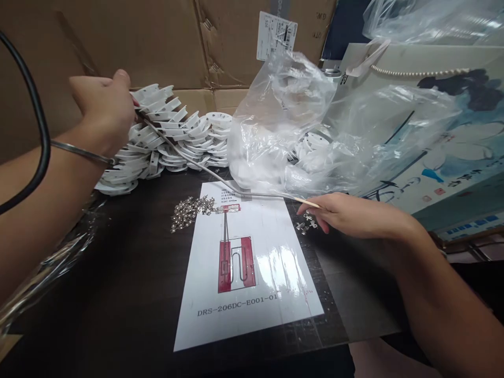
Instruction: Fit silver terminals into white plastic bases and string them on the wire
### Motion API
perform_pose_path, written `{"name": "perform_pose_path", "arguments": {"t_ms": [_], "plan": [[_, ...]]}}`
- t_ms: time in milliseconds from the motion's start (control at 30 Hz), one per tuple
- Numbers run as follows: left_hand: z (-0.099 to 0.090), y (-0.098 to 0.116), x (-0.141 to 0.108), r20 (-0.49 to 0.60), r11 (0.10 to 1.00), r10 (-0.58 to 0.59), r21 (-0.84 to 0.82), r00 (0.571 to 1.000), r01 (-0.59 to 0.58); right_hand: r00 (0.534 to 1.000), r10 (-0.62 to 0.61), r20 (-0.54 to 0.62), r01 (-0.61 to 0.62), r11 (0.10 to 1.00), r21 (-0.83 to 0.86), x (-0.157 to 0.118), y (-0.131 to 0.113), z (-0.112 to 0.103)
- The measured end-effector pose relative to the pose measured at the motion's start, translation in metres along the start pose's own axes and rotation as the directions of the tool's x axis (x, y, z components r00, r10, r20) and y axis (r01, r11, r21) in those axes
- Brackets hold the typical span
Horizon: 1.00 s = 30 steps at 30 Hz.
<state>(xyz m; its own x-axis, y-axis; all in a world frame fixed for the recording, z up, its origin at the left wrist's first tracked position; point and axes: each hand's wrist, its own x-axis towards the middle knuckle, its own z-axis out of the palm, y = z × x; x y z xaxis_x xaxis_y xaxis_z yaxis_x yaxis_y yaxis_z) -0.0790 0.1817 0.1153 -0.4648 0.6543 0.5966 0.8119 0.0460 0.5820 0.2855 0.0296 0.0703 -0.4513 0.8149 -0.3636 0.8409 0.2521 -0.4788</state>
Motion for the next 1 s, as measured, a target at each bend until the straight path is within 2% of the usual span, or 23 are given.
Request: {"name": "perform_pose_path", "arguments": {"t_ms": [33,100,200,267,333,400,500,600,667,733,800,1000], "plan": [[-0.003,0.002,-0.013,-0.003,1.0,-0.007,-0.027,1.0,0.007,1.0,0.014,-0.007,-0.014,0.999,-0.047,0.001,0.001,0.0],[-0.013,0.005,-0.043,-0.005,0.985,0.126,-0.116,0.992,-0.126,0.998,0.061,-0.032,-0.065,0.991,-0.118,0.004,0.001,0.002],[-0.027,0.004,-0.087,0.124,0.973,0.219,-0.102,0.968,-0.207,0.99,0.132,-0.04,-0.137,0.977,-0.162,0.006,0.0,0.004],[-0.034,0.0,-0.111,0.226,0.973,0.23,-0.066,0.947,-0.221,0.985,0.158,-0.064,-0.167,0.971,-0.17,0.008,0.001,0.006],[-0.037,-0.006,-0.129,0.356,0.971,0.221,0.009,0.908,-0.239,0.983,0.162,-0.082,-0.175,0.969,-0.177,0.009,0.005,0.008],[-0.037,-0.011,-0.141,0.495,0.962,0.193,0.076,0.847,-0.263,0.987,0.144,-0.077,-0.157,0.969,-0.19,0.011,0.009,0.01],[-0.035,-0.017,-0.151,0.635,0.916,0.208,0.141,0.744,-0.377,0.991,0.117,-0.066,-0.128,0.972,-0.199,0.013,0.013,0.011],[-0.033,-0.018,-0.154,0.714,0.86,0.262,0.132,0.649,-0.493,0.993,0.105,-0.06,-0.115,0.974,-0.194,0.013,0.012,0.011],[-0.032,-0.015,-0.154,0.73,0.843,0.303,0.094,0.612,-0.53,0.994,0.096,-0.058,-0.106,0.975,-0.198,0.012,0.011,0.012],[-0.03,-0.01,-0.152,0.72,0.837,0.319,0.09,0.616,-0.539,0.994,0.091,-0.057,-0.101,0.974,-0.203,0.012,0.011,0.012],[-0.026,-0.005,-0.148,0.695,0.841,0.319,0.105,0.644,-0.53,0.996,0.08,-0.05,-0.089,0.977,-0.195,0.011,0.012,0.012],[-0.005,-0.002,-0.126,0.554,0.889,0.296,0.137,0.778,-0.437,0.997,0.069,-0.036,-0.074,0.985,-0.154,0.011,0.013,0.012]]}}
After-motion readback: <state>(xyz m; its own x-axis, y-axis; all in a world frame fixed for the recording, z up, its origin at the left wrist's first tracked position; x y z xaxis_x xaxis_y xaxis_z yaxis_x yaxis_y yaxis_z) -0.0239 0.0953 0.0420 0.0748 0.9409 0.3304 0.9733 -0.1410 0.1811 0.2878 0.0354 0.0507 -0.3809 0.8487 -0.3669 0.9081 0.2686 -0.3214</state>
